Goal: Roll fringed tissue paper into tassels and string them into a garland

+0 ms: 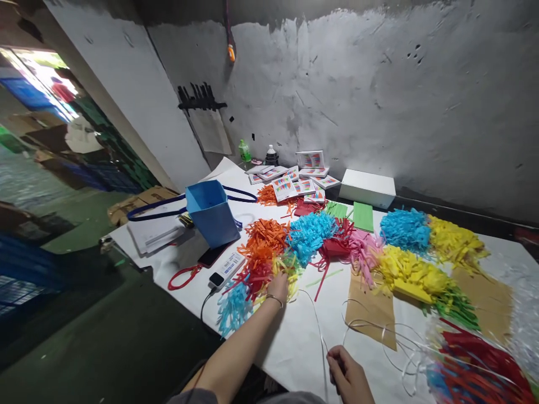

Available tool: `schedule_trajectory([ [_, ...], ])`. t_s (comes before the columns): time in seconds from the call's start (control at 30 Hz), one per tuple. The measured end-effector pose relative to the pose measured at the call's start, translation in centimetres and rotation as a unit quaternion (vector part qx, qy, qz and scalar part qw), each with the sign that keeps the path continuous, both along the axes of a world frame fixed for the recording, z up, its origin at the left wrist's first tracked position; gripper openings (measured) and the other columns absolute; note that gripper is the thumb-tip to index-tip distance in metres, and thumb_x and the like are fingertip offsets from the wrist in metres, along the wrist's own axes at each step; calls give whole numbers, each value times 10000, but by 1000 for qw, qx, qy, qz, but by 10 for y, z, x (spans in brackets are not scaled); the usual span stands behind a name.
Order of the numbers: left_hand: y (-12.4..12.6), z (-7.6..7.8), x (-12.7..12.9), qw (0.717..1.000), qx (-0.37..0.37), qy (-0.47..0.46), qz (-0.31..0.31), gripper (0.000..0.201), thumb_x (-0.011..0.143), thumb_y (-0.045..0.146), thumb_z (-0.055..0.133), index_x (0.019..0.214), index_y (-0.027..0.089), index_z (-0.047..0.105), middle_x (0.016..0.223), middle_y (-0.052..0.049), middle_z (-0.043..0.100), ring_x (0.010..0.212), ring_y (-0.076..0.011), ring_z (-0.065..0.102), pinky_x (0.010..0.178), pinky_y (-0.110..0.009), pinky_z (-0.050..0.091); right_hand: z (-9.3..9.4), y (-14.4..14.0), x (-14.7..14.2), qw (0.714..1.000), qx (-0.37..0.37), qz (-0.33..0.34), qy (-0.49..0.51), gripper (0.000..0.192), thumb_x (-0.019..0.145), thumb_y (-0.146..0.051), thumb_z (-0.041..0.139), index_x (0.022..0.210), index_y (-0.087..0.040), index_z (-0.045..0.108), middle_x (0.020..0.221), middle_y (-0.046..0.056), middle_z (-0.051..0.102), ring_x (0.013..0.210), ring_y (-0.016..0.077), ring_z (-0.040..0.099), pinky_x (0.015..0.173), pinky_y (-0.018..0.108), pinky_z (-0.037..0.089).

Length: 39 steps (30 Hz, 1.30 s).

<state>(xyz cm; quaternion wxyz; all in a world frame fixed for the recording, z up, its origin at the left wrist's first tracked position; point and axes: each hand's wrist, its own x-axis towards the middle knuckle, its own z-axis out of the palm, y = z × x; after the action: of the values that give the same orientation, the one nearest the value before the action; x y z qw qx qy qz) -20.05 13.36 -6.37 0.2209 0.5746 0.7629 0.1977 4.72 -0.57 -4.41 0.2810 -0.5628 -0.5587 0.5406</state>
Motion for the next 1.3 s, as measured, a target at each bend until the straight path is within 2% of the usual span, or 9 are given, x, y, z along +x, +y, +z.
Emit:
schedule_trajectory([
  [0.2,-56,43,14,986,66,-149,-34,292,863,350,529,1067,179,648,999,-78,676,883,-194,626,775,-281,483,42,11,2,999,40,1,24,402,847,-581,463,843,-192,567,588,-13,523,543,139,489,502,225,392],
  [0.37,-114,75,62,892,60,-445,-57,331,785,412,650,978,144,671,925,-89,694,823,-201,632,751,-282,487,89,23,-7,983,62,-26,168,451,882,-488,499,1210,-179,479,705,6,591,587,137,552,582,249,467],
  [0.47,-128,94,81,884,49,-451,-113,269,817,396,621,912,155,692,846,-77,693,772,-185,625,743,-279,481,103,30,-13,977,64,7,204,334,889,-447,518,1085,-178,536,696,-2,573,590,130,554,574,246,463],
  [0.57,-131,108,85,903,92,-399,-129,269,816,373,626,1004,189,685,992,-95,676,931,-212,607,846,-302,458,104,30,-12,980,66,28,187,255,895,-426,519,906,-176,568,670,-10,550,561,110,522,536,225,429],
  [0.7,-132,111,86,887,44,-441,-130,273,820,408,608,943,182,698,909,-86,683,859,-202,617,802,-298,465,98,23,-7,978,50,16,202,262,896,-435,515,931,-180,561,661,-18,544,546,101,511,525,218,417],
  [0.83,-132,103,95,819,-48,-572,-7,355,730,484,685,844,149,661,648,-20,633,538,-112,543,538,-217,413,98,16,1,981,51,-49,180,330,882,-465,523,1027,-170,551,660,-7,573,540,109,528,520,218,429],
  [0.93,-132,100,100,786,-91,-610,44,413,680,506,721,865,148,636,584,13,591,434,-68,459,438,-181,310,107,9,7,990,60,-40,121,324,873,-467,530,950,-159,593,625,4,584,515,111,521,472,202,406],
  [1.13,-132,109,107,776,-104,-619,60,416,645,479,760,847,140,628,546,41,554,397,-31,378,393,-156,204,127,-1,10,994,104,4,38,301,882,-437,513,907,-166,640,619,8,595,534,117,538,463,186,396],
  [1.3,-132,116,114,771,-92,-627,63,409,614,464,783,807,139,628,566,34,571,419,-42,413,411,-161,249,127,-2,11,993,116,2,25,324,889,-449,490,888,-163,641,603,2,588,505,109,517,452,188,376],
])
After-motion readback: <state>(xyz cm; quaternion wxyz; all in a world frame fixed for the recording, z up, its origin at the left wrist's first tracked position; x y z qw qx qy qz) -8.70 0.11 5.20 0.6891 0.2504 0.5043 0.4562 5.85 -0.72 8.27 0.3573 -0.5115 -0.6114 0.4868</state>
